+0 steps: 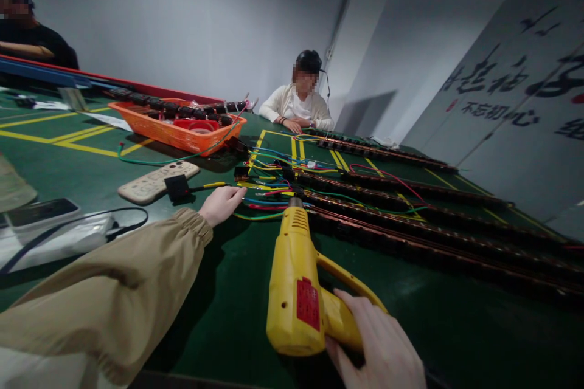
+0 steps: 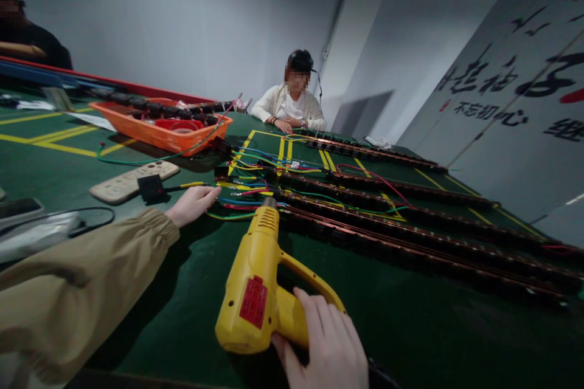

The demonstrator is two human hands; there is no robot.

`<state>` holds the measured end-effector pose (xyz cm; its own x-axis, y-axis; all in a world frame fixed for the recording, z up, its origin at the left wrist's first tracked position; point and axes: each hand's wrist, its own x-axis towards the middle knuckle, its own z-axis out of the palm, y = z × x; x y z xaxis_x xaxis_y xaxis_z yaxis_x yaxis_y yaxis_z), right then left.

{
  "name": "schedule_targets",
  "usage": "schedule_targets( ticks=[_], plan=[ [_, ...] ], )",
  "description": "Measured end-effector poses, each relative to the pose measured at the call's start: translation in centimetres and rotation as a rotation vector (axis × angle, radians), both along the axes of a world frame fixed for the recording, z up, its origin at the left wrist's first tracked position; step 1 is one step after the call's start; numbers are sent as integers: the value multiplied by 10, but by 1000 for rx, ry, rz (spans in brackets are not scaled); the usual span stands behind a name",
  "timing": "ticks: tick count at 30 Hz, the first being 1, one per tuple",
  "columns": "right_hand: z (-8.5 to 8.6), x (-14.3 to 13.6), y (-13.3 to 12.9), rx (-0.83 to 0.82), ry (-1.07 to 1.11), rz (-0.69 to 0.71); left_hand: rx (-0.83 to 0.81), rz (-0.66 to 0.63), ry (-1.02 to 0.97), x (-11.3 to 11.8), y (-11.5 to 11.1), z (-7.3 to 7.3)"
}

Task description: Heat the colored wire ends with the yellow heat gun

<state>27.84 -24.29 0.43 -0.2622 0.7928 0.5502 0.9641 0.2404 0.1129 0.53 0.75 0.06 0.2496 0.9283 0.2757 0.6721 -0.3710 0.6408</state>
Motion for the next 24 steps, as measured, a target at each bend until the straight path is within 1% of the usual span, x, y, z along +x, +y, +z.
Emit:
schedule_targets(
  ticks=[4, 8, 10, 14, 20, 24],
  plan=[
    [-2, -8, 4, 19, -2, 19, -26, -21, -80, 1, 1, 1],
    [-2, -20, 8, -7, 17, 24, -125, -122, -277, 3, 3, -1],
    [-2, -25, 10, -12, 21, 34, -150, -156, -332, 3, 4, -2],
    [-4, -36, 16, -17, 41, 75, -104, -116, -342, 4, 5, -3],
    [-4, -53, 24, -14, 96, 113, -118, -102, -337, 4, 9, -7],
    [-2, -60, 27, -27, 122, 130, -122, -90, -327, 5, 9, -5]
  ],
)
